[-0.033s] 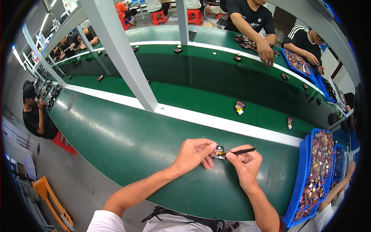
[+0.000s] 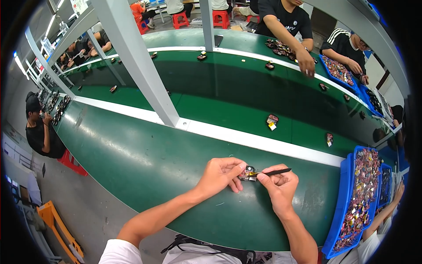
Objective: Assemble small plastic and electronic components onto toy car chassis using hands and tweezers at a factory assembly line.
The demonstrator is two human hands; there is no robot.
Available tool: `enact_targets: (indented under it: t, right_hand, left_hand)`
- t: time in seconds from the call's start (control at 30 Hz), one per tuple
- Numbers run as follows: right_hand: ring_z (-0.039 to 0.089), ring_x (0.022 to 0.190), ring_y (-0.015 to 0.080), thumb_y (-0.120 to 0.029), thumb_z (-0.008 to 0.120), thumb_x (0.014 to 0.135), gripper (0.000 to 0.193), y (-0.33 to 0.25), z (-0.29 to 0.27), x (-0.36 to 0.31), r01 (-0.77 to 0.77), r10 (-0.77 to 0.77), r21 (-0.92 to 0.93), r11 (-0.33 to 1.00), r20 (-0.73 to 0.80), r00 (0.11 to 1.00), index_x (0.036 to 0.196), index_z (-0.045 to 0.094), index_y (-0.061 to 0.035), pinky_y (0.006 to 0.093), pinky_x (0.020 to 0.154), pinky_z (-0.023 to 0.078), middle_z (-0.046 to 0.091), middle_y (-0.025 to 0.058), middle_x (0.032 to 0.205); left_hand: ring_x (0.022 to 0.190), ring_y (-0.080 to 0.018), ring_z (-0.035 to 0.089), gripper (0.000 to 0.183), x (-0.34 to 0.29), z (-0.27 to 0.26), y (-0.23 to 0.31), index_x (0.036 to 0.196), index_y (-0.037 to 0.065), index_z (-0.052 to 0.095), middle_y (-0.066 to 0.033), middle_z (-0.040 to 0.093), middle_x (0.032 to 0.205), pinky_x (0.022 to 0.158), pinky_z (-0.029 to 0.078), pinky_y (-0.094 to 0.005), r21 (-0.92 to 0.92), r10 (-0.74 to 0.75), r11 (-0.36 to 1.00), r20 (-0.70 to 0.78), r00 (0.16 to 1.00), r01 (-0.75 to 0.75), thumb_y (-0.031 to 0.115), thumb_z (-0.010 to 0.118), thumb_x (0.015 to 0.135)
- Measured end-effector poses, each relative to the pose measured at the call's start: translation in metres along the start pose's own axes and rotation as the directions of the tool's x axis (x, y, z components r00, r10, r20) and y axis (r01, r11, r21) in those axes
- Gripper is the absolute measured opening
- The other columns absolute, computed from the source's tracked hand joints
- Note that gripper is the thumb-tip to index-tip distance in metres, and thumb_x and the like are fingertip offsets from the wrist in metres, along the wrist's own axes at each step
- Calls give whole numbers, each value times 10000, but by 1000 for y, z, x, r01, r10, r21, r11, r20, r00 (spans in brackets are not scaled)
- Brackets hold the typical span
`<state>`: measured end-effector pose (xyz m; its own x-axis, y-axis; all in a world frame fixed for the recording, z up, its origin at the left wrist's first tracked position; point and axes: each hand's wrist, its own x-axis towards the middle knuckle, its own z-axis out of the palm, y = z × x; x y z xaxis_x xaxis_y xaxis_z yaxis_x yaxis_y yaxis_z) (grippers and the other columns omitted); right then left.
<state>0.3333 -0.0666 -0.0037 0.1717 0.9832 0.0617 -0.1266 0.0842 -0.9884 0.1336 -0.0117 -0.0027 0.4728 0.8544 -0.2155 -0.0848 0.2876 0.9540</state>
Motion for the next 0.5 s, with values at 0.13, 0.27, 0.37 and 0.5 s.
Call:
enact_targets:
  t: [0.13, 0.27, 0.37, 0.5]
  right_hand:
    - [476, 558, -3, 59, 782, 847, 124, -2, -4, -1, 63, -63, -29, 998, -4, 998, 925, 688, 39, 174, 496, 338, 659, 12, 756]
    - [453, 521, 4, 55, 814, 805, 123, -1, -7, -2, 197, -199, -164, 966, 4, 980, 880, 724, 17, 188, 475, 323, 713, 42, 778]
    - [441, 504, 8, 49, 830, 782, 128, 0, -12, -3, 277, -278, -232, 932, 29, 960, 859, 739, 4, 198, 465, 319, 749, 62, 815]
    - [434, 491, 9, 43, 838, 773, 134, -1, -17, -4, 306, -307, -252, 918, 37, 951, 854, 745, -8, 204, 456, 316, 763, 72, 830]
  left_hand:
    - [643, -199, 713, 326, 2, 3, -2, 1163, -110, 656, -145, 700, 943, 528, 586, -279, -16, -19, 1000, 33, 999, 19, 186, 585, 1047]
    - [643, -199, 711, 327, 2, 7, -2, 1180, -118, 644, -143, 694, 942, 521, 578, -279, -30, -29, 999, 69, 997, 32, 174, 585, 1045]
    - [643, -196, 710, 341, 2, 12, -4, 1206, -122, 639, -149, 696, 944, 521, 576, -274, -31, -2, 1000, 70, 998, 4, 174, 578, 1050]
    - [640, -192, 706, 346, 3, 18, -3, 1233, -108, 642, -149, 711, 940, 510, 591, -278, 6, 20, 1000, 60, 998, -21, 180, 558, 1061]
